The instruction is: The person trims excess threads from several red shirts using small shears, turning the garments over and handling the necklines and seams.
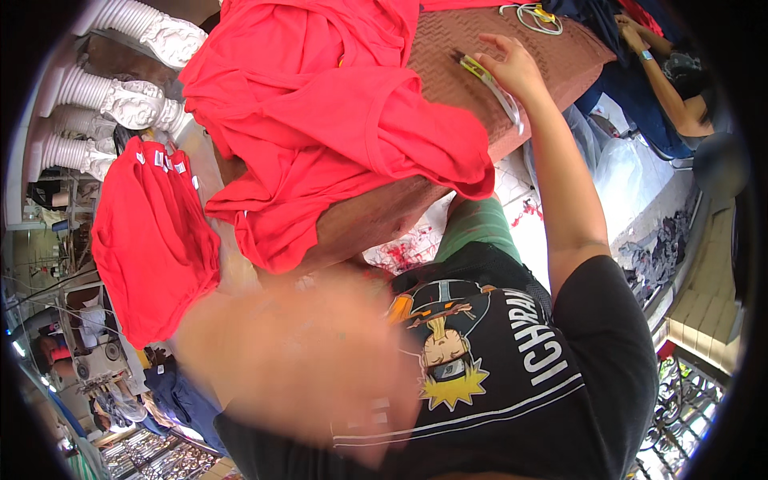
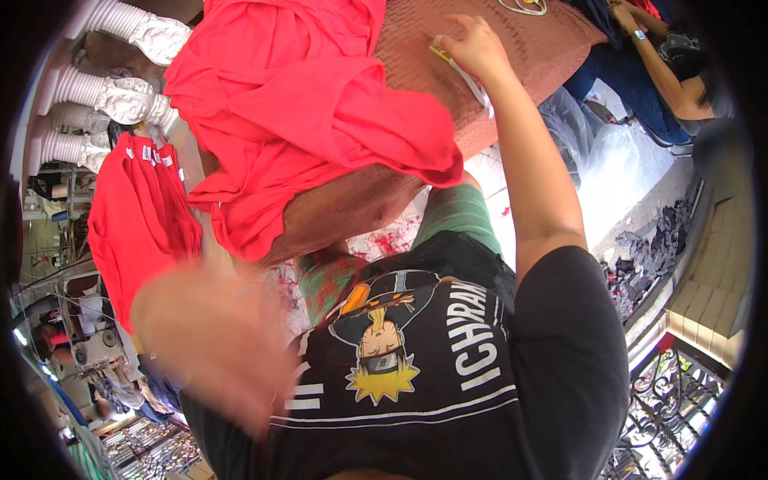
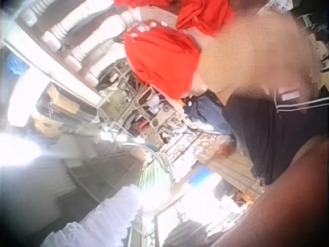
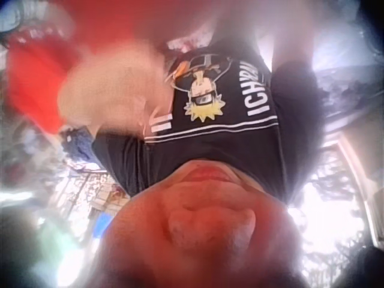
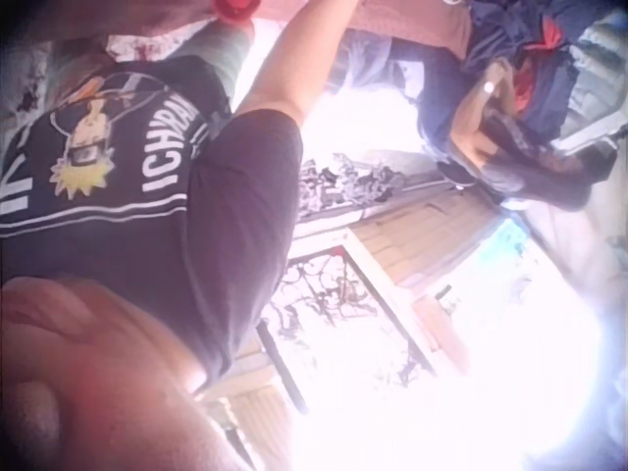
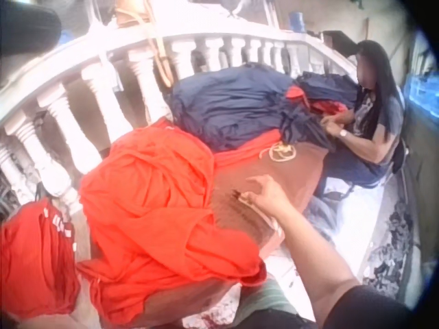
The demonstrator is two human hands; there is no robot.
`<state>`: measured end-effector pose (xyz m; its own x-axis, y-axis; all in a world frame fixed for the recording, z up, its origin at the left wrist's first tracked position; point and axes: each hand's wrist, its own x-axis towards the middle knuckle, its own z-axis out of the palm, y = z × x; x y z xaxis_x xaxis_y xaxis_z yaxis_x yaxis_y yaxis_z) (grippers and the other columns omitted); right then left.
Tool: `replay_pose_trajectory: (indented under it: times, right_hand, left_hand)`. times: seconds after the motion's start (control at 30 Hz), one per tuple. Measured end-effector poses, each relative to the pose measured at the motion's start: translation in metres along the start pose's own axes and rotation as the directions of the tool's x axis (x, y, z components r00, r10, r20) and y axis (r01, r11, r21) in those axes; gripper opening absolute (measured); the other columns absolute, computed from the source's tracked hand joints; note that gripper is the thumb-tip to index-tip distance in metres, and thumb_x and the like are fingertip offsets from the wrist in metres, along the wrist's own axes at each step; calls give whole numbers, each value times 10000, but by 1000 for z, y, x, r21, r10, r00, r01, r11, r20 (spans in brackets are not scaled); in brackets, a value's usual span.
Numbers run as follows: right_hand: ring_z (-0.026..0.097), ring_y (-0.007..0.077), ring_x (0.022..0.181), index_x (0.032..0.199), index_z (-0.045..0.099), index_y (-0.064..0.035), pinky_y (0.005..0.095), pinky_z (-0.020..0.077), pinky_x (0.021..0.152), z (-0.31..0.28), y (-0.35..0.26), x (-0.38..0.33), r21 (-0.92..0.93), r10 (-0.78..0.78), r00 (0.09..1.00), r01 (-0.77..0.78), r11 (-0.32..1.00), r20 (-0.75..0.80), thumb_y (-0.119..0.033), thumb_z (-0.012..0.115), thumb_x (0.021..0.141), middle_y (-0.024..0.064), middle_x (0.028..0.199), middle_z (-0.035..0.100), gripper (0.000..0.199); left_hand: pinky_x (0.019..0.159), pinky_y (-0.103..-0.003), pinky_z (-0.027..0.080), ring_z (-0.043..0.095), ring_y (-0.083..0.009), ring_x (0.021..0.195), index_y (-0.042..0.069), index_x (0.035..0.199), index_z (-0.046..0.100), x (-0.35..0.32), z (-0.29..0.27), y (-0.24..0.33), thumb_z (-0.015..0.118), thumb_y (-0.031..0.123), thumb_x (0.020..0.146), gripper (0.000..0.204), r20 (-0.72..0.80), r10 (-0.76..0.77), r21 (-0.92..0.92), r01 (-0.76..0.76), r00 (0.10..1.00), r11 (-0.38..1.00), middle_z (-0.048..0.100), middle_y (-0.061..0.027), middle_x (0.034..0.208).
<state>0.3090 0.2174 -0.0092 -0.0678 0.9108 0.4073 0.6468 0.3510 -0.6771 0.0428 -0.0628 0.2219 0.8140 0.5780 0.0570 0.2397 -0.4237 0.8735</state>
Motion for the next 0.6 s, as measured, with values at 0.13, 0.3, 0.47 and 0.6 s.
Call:
replay_pose_trajectory:
  times: [0.13,0.3,0.47,0.6]
  right_hand:
    - [636,237,640,863,713,-8,380,493,622,-55,-85,-33,-305,204,823,-40,952,530,-489,709,772,168,725,661,490]
    - [668,345,742,793,719,-57,412,519,697,-38,-38,-98,-333,151,584,218,917,798,-531,722,709,176,771,682,482]
    - [666,279,741,917,682,-64,395,513,643,-59,-92,-75,-61,-176,980,182,981,91,-139,665,769,135,803,672,166]
    - [634,293,842,971,654,-83,388,516,709,-65,-155,-70,60,-411,854,450,891,-318,24,694,679,82,970,638,313]
  left_hand:
    - [927,-346,478,625,-229,1037,-35,1216,577,58,-56,-149,702,328,837,539,-511,-215,-30,232,832,972,653,-138,1131]
    - [980,-417,440,519,-324,1213,17,1267,538,102,-66,-266,715,405,768,656,-640,-481,352,785,599,510,501,-223,1335]
    - [763,-272,480,579,-137,851,11,1052,593,52,-112,-160,532,19,882,181,-956,252,235,124,-147,964,595,-62,984]
    - [818,-270,461,548,-130,921,-13,1106,535,-53,-79,-131,517,90,932,203,-846,350,270,241,-403,932,580,-73,1001]
